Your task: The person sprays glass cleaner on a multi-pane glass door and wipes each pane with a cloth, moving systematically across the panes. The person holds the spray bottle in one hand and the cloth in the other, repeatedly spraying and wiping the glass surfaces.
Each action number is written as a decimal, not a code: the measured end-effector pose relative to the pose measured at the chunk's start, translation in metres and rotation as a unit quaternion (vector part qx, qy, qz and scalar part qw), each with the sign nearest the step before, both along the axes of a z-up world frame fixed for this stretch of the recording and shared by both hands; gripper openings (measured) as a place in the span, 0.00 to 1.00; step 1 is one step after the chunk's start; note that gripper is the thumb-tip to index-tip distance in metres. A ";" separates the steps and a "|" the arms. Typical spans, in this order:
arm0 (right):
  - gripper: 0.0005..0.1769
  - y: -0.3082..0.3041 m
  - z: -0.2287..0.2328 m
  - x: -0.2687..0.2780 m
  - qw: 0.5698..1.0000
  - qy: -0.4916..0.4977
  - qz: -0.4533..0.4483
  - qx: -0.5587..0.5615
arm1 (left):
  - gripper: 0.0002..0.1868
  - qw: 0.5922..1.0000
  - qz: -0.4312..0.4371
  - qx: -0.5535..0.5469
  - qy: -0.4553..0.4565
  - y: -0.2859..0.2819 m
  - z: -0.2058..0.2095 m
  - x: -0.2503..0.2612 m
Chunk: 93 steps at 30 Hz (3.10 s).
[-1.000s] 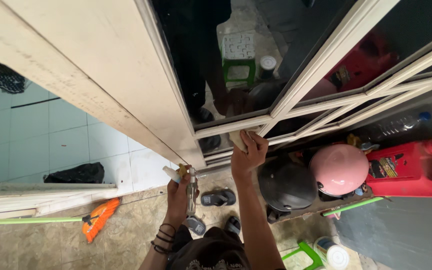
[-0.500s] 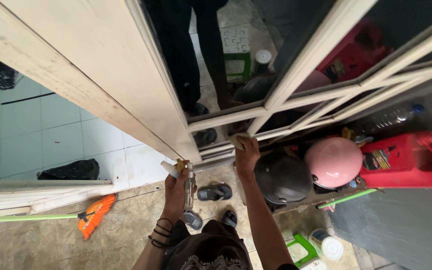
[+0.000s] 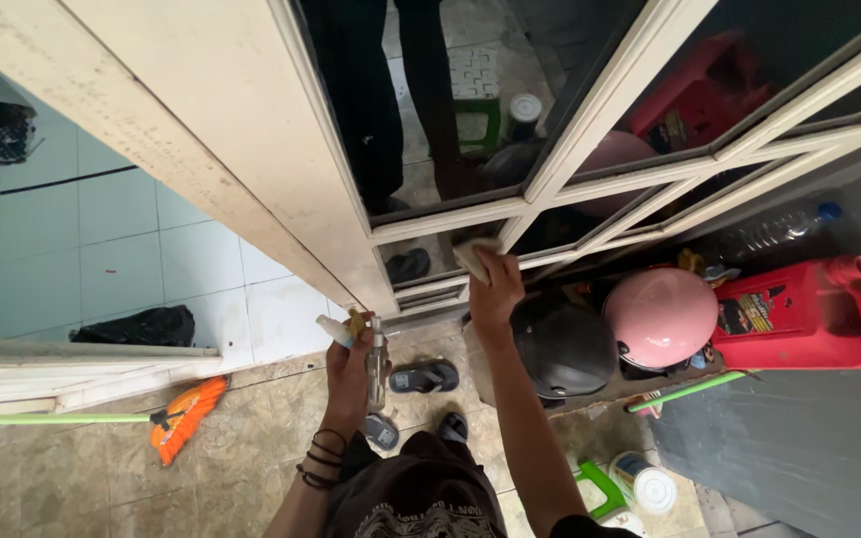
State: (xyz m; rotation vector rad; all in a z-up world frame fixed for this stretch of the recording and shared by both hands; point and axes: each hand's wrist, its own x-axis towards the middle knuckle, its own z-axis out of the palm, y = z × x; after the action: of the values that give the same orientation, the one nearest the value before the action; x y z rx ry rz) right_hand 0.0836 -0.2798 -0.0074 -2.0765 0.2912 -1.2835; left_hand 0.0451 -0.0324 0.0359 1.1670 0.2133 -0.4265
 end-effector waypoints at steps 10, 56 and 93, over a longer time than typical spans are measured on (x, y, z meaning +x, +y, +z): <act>0.14 -0.006 -0.106 -0.006 0.973 0.203 0.037 0.100 | 0.19 0.999 -0.003 0.035 0.036 0.003 0.005 -0.002; 0.15 0.023 0.033 0.002 0.994 -0.080 0.035 0.063 | 0.18 0.998 0.010 0.042 -0.048 0.012 0.021 0.018; 0.17 0.052 0.018 0.008 0.989 -0.063 0.109 0.082 | 0.20 0.996 0.054 0.068 -0.013 0.025 0.005 -0.001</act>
State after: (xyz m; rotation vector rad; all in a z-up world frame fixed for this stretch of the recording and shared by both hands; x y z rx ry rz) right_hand 0.0918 -0.2277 0.0106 -1.8245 0.1051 -1.2099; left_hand 0.0438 -0.0073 0.0405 1.2879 0.2847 -0.3053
